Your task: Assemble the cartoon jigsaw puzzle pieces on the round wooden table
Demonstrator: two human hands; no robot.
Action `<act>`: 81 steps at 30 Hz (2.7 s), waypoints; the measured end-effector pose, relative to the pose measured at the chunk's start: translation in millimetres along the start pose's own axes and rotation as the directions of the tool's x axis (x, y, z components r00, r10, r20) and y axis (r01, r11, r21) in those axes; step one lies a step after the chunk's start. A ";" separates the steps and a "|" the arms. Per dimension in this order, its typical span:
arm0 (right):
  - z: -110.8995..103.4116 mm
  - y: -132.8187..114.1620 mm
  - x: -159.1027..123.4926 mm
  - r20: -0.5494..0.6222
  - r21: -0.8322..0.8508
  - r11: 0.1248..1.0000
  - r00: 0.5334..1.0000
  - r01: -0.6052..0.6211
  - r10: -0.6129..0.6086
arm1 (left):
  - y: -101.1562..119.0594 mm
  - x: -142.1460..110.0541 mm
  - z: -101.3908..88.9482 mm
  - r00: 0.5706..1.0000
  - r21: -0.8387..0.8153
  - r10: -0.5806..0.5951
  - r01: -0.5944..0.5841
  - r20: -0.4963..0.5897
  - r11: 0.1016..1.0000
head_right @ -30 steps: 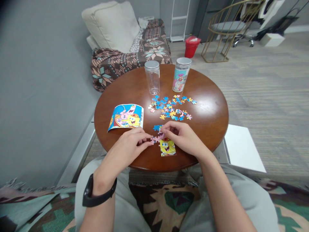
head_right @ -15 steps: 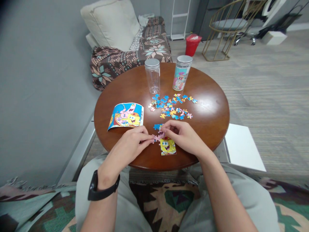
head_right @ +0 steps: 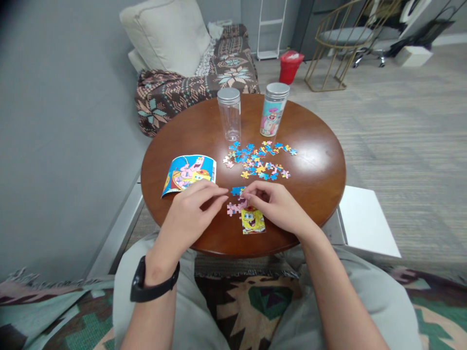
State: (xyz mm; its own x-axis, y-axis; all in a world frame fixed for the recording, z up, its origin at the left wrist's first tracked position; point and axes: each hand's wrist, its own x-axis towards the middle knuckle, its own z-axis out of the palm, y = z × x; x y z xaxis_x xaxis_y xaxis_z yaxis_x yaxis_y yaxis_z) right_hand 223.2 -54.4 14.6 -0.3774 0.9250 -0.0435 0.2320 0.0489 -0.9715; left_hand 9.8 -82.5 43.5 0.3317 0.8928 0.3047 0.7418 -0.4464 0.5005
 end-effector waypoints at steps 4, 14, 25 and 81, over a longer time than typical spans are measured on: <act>0.8 -3.8 -0.1 0.007 0.015 1.000 1.000 0.003 -0.003 | -9.9 -3.0 2.4 1.000 0.141 -0.016 0.018 -0.010 0.990; 1.3 -6.9 1.1 -0.011 -0.062 0.998 1.000 0.025 -0.026 | -27.0 -8.2 11.3 0.988 0.118 -0.008 -0.010 0.156 0.993; 4.1 -3.8 1.0 -0.076 -0.018 0.999 0.997 0.030 -0.031 | -33.2 -11.3 27.2 0.989 0.102 0.142 -0.136 -0.046 0.985; 8.8 -6.0 -9.9 -0.053 -0.374 0.925 0.994 0.065 -0.092 | -31.2 -12.7 20.2 0.987 -0.024 0.145 -0.144 0.064 0.989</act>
State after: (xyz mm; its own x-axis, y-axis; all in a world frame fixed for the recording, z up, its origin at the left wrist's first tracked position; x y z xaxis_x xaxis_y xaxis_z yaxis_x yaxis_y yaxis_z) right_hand 217.7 -67.2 18.9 -0.3488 0.9354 0.0584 0.5253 0.2468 -0.8144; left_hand -5.8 -78.7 7.7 0.4726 0.8206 0.3214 0.6720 -0.5715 0.4710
